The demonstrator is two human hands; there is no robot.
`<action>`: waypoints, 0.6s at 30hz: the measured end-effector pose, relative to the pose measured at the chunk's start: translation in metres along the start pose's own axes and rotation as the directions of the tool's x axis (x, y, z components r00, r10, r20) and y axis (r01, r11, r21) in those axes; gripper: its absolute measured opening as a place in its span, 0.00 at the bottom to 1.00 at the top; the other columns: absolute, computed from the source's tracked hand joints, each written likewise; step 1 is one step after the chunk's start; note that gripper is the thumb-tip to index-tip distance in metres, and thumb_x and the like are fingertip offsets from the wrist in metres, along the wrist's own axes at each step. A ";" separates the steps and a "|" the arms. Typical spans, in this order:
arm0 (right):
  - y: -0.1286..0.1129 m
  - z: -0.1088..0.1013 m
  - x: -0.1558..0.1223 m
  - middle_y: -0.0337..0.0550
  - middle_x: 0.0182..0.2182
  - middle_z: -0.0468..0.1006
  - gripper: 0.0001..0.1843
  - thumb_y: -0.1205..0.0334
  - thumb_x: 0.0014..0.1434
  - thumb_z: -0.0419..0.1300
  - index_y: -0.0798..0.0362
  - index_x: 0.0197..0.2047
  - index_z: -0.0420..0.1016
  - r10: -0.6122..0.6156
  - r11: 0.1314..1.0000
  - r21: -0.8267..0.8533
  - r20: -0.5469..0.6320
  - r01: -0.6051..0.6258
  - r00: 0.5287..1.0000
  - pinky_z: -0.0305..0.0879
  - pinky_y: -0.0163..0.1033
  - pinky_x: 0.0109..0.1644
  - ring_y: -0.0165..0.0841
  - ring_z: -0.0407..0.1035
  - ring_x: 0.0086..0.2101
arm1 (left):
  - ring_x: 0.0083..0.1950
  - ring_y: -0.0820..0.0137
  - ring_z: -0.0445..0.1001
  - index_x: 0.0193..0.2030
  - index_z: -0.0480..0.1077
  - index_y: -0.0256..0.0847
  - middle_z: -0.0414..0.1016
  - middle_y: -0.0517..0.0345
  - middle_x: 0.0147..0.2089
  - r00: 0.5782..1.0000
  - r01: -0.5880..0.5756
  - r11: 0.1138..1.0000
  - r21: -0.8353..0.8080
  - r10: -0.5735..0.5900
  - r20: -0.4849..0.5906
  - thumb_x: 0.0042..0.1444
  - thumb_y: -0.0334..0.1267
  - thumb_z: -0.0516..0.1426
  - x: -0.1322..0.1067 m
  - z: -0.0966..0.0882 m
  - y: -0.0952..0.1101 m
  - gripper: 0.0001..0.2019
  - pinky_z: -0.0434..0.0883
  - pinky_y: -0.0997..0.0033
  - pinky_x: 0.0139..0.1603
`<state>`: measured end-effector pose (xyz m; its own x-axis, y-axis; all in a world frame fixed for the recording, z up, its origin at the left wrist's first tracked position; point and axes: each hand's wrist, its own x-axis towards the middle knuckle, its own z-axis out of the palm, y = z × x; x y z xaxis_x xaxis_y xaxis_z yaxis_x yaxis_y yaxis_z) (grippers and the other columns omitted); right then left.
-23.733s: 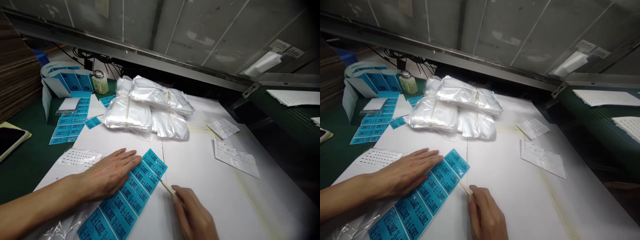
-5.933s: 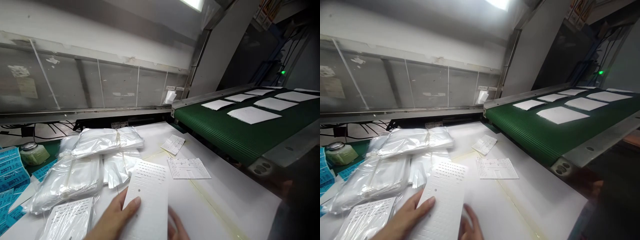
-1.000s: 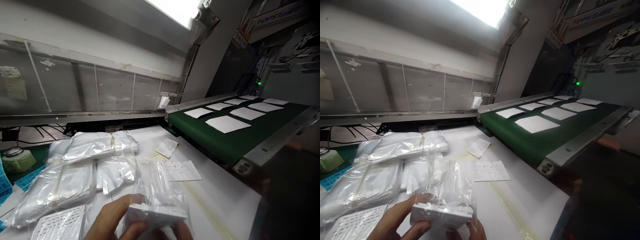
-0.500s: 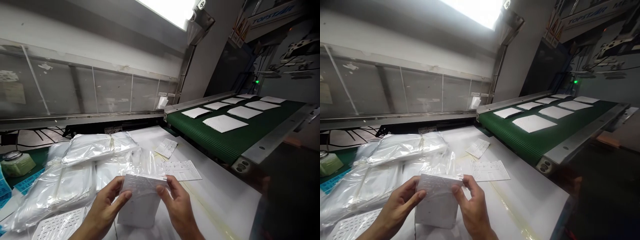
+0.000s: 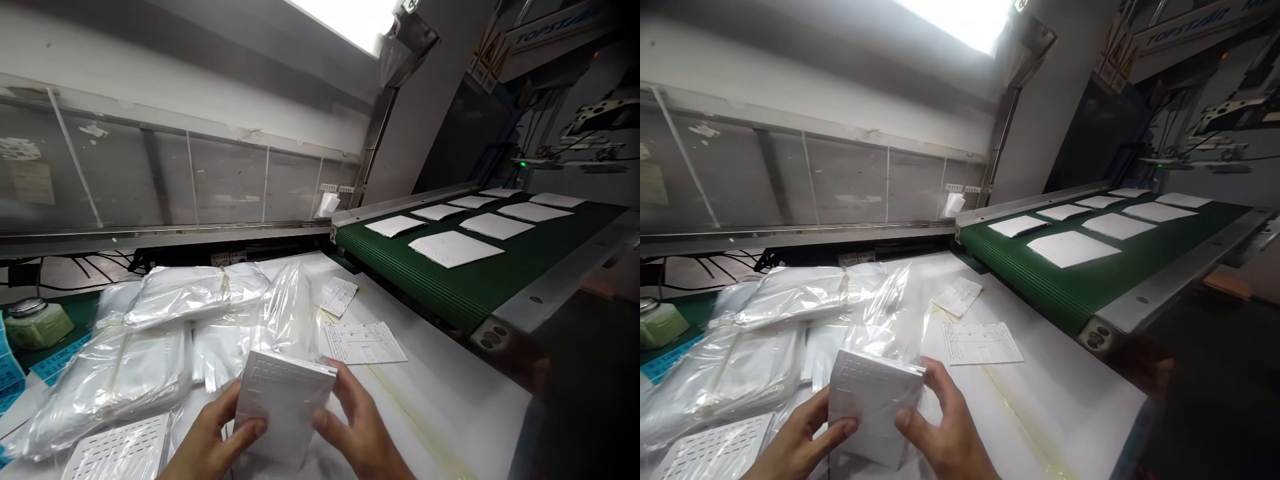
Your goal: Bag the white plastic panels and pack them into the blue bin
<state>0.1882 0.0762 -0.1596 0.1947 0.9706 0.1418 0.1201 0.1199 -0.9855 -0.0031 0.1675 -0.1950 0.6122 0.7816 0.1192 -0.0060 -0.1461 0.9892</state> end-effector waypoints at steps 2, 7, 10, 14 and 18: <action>-0.003 0.005 0.004 0.46 0.42 0.75 0.23 0.49 0.53 0.62 0.50 0.49 0.68 -0.005 0.999 0.043 0.007 0.005 1.000 0.68 0.44 0.46 0.41 0.69 0.43 | 0.48 0.59 0.74 0.49 0.71 0.44 0.77 0.55 0.48 1.000 0.017 1.000 0.022 -0.017 0.024 0.52 0.46 0.60 -0.001 -0.002 0.005 0.18 0.70 0.68 0.47; 0.014 0.014 0.003 0.44 0.36 0.77 0.21 0.49 0.52 0.63 0.52 0.45 0.71 -0.025 0.999 0.032 -0.085 0.028 0.996 0.68 0.42 0.44 0.39 0.71 0.38 | 0.49 0.59 0.71 0.54 0.65 0.41 0.74 0.51 0.48 0.988 0.032 0.995 -0.095 -0.017 0.153 0.50 0.44 0.62 0.018 -0.006 0.051 0.24 0.70 0.65 0.47; 0.019 0.011 -0.001 0.48 0.43 0.76 0.27 0.50 0.51 0.64 0.52 0.51 0.67 -0.060 0.998 -0.003 -0.139 0.061 0.988 0.67 0.43 0.48 0.42 0.70 0.45 | 0.40 0.64 0.73 0.50 0.64 0.41 0.75 0.55 0.40 0.984 0.050 0.986 -0.161 -0.021 0.178 0.52 0.44 0.61 0.028 -0.002 0.062 0.21 0.71 0.70 0.38; 0.005 0.004 -0.003 0.49 0.55 0.69 0.39 0.51 0.52 0.63 0.45 0.63 0.51 -0.088 0.989 0.090 -0.245 0.113 0.966 0.66 0.48 0.53 0.44 0.64 0.54 | 0.42 0.65 0.71 0.46 0.65 0.42 0.73 0.58 0.39 0.996 -0.034 0.993 -0.117 0.044 0.081 0.54 0.43 0.60 0.027 0.005 0.044 0.15 0.69 0.72 0.40; -0.008 0.017 -0.009 0.46 0.46 0.74 0.27 0.55 0.57 0.60 0.44 0.58 0.58 -0.176 0.976 0.040 -0.438 0.215 0.882 0.68 0.50 0.52 0.42 0.68 0.50 | 0.40 0.66 0.72 0.46 0.66 0.43 0.74 0.58 0.39 0.999 -0.041 0.994 -0.099 0.039 -0.026 0.53 0.44 0.60 0.017 0.009 0.030 0.15 0.69 0.74 0.39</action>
<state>0.1691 0.0703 -0.1550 0.5766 0.7430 0.3397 0.1199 0.3343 -0.9348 0.0145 0.1705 -0.1645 0.5905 0.7911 0.1597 -0.1093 -0.1177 0.9870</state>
